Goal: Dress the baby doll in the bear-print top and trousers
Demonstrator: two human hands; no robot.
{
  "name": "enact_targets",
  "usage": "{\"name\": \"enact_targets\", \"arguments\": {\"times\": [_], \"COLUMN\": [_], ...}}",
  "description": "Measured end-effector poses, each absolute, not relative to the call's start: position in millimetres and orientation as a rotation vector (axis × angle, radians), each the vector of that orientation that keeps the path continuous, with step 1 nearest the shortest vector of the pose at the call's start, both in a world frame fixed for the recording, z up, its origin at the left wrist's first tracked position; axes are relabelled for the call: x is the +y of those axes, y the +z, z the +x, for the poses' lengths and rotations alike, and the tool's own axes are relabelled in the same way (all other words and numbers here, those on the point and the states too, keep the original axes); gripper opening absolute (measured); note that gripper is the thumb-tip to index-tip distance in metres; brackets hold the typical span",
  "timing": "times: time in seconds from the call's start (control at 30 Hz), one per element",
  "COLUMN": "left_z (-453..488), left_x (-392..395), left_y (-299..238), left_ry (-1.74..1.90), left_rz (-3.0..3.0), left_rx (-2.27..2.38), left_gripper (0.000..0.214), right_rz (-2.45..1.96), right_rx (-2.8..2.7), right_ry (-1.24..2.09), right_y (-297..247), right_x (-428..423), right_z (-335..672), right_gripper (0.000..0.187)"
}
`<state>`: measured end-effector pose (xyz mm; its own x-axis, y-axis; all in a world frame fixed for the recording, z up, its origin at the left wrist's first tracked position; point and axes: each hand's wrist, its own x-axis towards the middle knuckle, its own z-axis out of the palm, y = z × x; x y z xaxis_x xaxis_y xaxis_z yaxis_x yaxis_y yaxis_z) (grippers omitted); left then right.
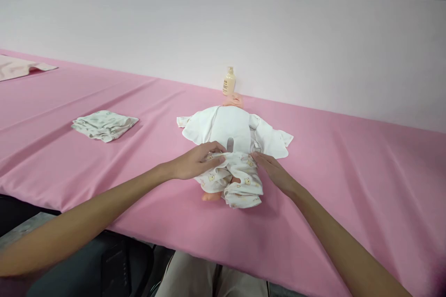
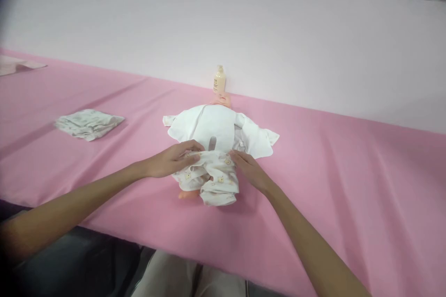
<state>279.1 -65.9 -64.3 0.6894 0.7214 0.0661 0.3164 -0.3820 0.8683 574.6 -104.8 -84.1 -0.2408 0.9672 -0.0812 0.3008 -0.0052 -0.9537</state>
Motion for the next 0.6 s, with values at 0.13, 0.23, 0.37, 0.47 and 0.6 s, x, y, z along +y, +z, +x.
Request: {"name": "enact_targets", "arguments": {"times": [0.13, 0.23, 0.37, 0.47, 0.6], "left_z": [279.5, 276.6, 269.5, 266.2, 267.6], "left_x": [-47.9, -41.5, -43.1, -44.2, -39.8], "left_y": [-74.6, -88.3, -106.5, -109.8, -95.2], "left_ry": [0.653, 0.675, 0.647, 0.626, 0.579], "left_rz": [1.916, 1.860, 1.803, 1.776, 1.885], "left_rx": [0.966, 1.009, 0.933, 0.968, 1.040], "left_gripper": [0.045, 0.045, 0.043, 0.046, 0.047], "right_rz": [-1.377, -1.352, -1.356, -1.435, -1.560], "right_rx": [-1.501, -1.415, -1.346, -1.525, -1.763], "right_ry": [1.153, 1.214, 1.287, 1.106, 0.840], "right_y": [-88.3, -94.6, -107.3, -108.1, -85.9], "right_x": [-80.3, -78.2, -91.3, -95.3, -79.9], "right_z": [558.6, 554.9, 559.6, 566.6, 570.5], "right_gripper": [0.036, 0.032, 0.036, 0.043, 0.054]}}
